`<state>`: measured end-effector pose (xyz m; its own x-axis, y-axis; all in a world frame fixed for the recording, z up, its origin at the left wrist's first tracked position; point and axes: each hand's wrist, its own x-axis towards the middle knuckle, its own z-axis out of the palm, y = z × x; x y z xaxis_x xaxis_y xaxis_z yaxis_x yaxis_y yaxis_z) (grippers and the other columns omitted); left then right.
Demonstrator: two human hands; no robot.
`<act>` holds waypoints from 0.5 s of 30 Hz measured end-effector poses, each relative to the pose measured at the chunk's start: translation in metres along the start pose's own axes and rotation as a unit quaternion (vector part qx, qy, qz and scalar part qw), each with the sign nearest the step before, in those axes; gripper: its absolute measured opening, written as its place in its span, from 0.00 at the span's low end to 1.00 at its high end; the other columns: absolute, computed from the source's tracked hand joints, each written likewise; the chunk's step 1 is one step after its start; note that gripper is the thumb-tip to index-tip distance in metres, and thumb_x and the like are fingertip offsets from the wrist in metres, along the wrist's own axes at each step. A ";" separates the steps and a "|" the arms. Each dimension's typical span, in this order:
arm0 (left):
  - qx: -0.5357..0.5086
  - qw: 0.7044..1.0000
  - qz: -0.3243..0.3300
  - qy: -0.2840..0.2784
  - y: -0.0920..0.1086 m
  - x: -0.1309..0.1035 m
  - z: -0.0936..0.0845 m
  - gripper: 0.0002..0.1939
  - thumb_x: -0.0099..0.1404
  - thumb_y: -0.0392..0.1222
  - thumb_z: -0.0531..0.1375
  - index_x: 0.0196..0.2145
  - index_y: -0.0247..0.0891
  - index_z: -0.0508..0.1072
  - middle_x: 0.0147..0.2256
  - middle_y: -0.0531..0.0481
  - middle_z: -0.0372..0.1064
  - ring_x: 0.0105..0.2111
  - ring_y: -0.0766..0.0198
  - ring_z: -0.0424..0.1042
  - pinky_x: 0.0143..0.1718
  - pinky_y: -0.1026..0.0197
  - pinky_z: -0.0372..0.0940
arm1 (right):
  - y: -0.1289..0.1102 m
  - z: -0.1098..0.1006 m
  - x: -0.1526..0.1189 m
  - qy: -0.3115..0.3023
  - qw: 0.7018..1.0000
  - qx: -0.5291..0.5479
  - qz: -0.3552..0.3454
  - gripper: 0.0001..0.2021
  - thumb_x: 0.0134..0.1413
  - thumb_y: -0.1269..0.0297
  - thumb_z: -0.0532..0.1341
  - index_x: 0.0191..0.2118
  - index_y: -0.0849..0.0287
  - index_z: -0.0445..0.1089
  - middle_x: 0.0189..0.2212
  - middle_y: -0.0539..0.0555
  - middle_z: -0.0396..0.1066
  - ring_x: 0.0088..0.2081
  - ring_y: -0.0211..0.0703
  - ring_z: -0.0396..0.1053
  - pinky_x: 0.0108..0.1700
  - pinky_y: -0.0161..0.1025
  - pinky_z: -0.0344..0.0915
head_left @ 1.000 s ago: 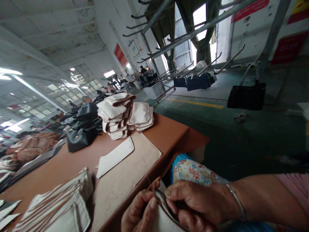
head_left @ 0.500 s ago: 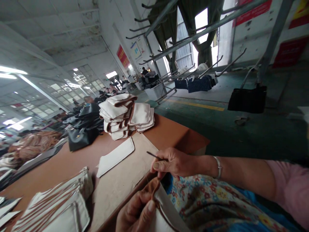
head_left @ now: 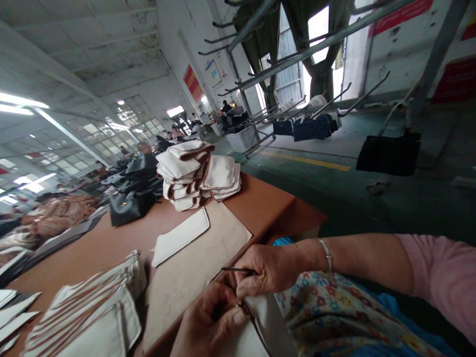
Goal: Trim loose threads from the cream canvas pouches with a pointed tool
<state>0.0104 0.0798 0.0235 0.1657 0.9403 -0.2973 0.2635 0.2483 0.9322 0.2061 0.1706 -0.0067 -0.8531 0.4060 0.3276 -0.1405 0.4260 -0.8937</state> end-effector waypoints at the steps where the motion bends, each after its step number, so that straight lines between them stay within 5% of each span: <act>1: -0.028 0.999 -0.007 -0.019 -0.001 0.001 -0.001 0.20 0.49 0.55 0.71 0.27 0.36 0.71 0.23 0.55 0.62 0.21 0.71 0.55 0.20 0.70 0.51 | 0.000 0.001 -0.002 0.012 1.000 -0.007 0.003 0.13 0.59 0.62 0.58 0.25 0.63 0.61 0.20 0.44 0.55 0.23 0.29 0.52 0.25 0.28 0.51; 7: -0.118 0.992 -0.027 0.031 -0.002 0.000 -0.004 0.18 0.59 0.57 0.63 0.31 0.38 0.80 0.32 0.45 0.75 0.36 0.54 0.70 0.34 0.61 0.66 | 0.001 0.000 -0.006 0.036 0.998 -0.053 0.023 0.12 0.58 0.61 0.58 0.27 0.63 0.62 0.21 0.44 0.56 0.23 0.29 0.52 0.24 0.29 0.50; 11: -0.162 0.985 -0.052 -0.016 -0.006 0.005 0.004 0.15 0.56 0.50 0.68 0.26 0.34 0.77 0.25 0.49 0.70 0.24 0.66 0.65 0.26 0.66 0.60 | 0.005 0.000 -0.003 0.043 0.996 -0.076 0.018 0.10 0.58 0.62 0.57 0.29 0.63 0.64 0.23 0.46 0.59 0.24 0.30 0.55 0.26 0.29 0.52; 15: -0.144 0.988 -0.006 0.049 -0.016 0.011 0.009 0.19 0.50 0.52 0.71 0.21 0.35 0.71 0.17 0.58 0.59 0.17 0.74 0.52 0.19 0.71 0.47 | 0.013 -0.001 -0.001 0.076 0.993 -0.062 0.070 0.11 0.57 0.60 0.60 0.31 0.64 0.68 0.23 0.47 0.62 0.25 0.32 0.57 0.26 0.29 0.54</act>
<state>0.0167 0.0838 0.0038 0.0684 0.9514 -0.3003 -0.0189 0.3022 0.9531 0.2058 0.1762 -0.0182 -0.7728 0.5819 0.2532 0.0460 0.4493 -0.8922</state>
